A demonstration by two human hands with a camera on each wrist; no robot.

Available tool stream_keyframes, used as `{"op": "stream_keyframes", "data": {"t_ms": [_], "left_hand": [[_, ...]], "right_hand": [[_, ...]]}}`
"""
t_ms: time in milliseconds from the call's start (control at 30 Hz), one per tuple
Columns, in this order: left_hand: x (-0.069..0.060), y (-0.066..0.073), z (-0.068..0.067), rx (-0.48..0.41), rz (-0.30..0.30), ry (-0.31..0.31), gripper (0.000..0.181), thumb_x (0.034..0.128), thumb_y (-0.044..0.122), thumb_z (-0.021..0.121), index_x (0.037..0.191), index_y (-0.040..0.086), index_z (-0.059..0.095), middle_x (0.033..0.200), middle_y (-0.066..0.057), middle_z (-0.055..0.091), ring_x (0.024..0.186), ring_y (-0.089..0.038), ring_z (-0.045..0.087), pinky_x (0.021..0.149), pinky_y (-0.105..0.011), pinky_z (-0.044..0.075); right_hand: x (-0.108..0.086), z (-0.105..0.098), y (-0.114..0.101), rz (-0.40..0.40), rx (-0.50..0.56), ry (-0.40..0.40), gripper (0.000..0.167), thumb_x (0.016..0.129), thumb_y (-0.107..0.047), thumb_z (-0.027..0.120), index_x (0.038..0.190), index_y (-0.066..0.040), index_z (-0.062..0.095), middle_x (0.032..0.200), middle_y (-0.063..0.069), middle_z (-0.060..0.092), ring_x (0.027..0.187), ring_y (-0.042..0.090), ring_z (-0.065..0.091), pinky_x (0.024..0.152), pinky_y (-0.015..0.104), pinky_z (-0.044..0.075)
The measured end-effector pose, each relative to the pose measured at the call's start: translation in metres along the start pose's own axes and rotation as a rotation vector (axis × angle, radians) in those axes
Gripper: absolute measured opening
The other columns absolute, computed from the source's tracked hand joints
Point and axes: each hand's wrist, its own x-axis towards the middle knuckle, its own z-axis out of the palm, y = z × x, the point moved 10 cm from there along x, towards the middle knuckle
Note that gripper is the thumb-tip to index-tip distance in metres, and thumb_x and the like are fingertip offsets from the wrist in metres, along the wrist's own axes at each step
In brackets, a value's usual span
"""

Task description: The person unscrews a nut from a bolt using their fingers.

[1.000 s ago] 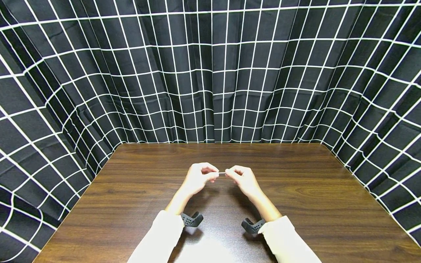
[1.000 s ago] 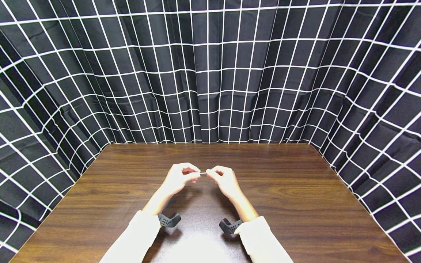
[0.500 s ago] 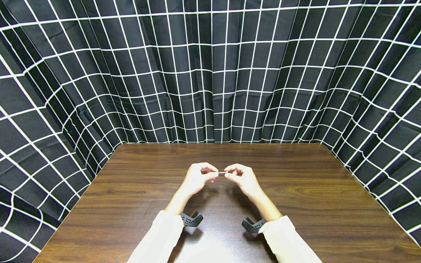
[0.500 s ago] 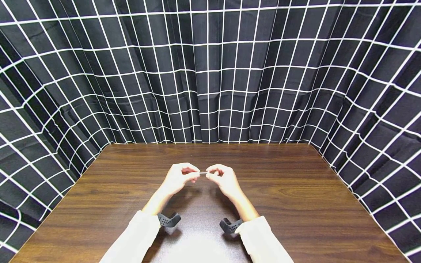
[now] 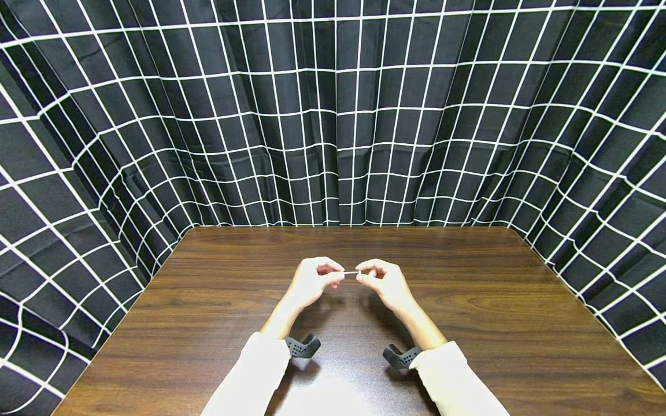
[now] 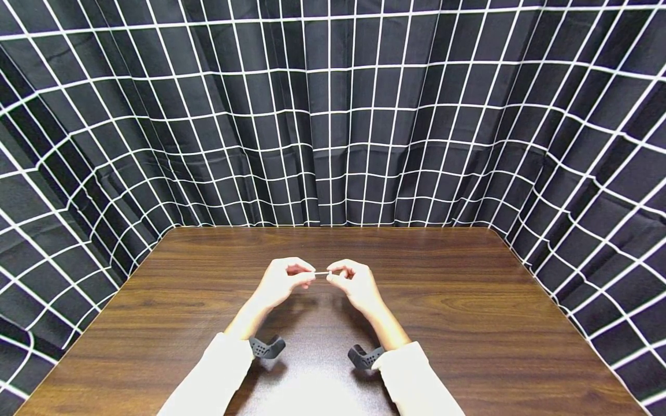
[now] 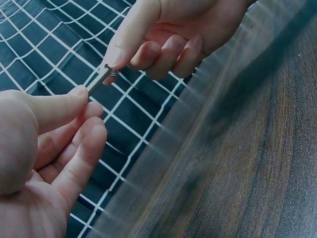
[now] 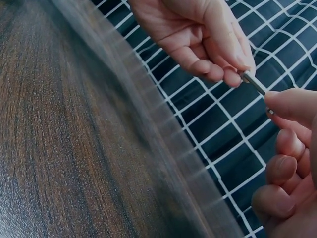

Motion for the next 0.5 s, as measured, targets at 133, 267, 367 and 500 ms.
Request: {"op": "stream_keyframes", "data": {"t_ms": [133,267,367,500], "left_hand": [[0.006,-0.026,0.001,0.004,-0.016,0.01,0.008,0.0842,-0.003,0.071,0.091,-0.006,0.069,0.08,-0.021,0.07,0.07,-0.039,0.068,0.064,-0.044,0.058],[0.007,-0.038,0.001,0.004,-0.029,0.008,0.006,0.0836,0.0,0.073,0.089,-0.003,0.071,0.077,-0.014,0.071,0.068,-0.032,0.069,0.063,-0.041,0.058],[0.006,-0.039,0.002,0.017,-0.028,-0.014,0.007,0.0839,0.001,0.073,0.089,-0.003,0.071,0.075,-0.01,0.071,0.065,-0.023,0.068,0.061,-0.033,0.058],[0.005,-0.043,0.003,0.021,-0.031,-0.047,0.01,0.0844,0.001,0.072,0.09,-0.006,0.07,0.075,-0.014,0.07,0.065,-0.024,0.068,0.061,-0.03,0.057]], "right_hand": [[0.005,0.001,0.022,0.001,-0.079,0.004,0.018,0.079,0.001,0.074,0.097,0.004,0.07,0.061,-0.002,0.047,0.054,0.005,0.039,0.048,0.02,0.029],[0.004,0.002,0.024,0.005,-0.182,-0.001,0.015,0.078,-0.004,0.076,0.092,-0.002,0.072,0.058,-0.004,0.045,0.051,0.005,0.038,0.045,0.021,0.029],[0.004,0.003,0.028,0.027,-0.247,-0.011,0.014,0.077,-0.005,0.077,0.09,-0.005,0.073,0.056,-0.005,0.044,0.048,0.005,0.037,0.044,0.022,0.028],[0.003,0.005,0.03,0.046,-0.325,-0.043,0.014,0.077,-0.005,0.077,0.09,-0.005,0.073,0.055,-0.006,0.045,0.047,0.006,0.038,0.043,0.023,0.03]]}}
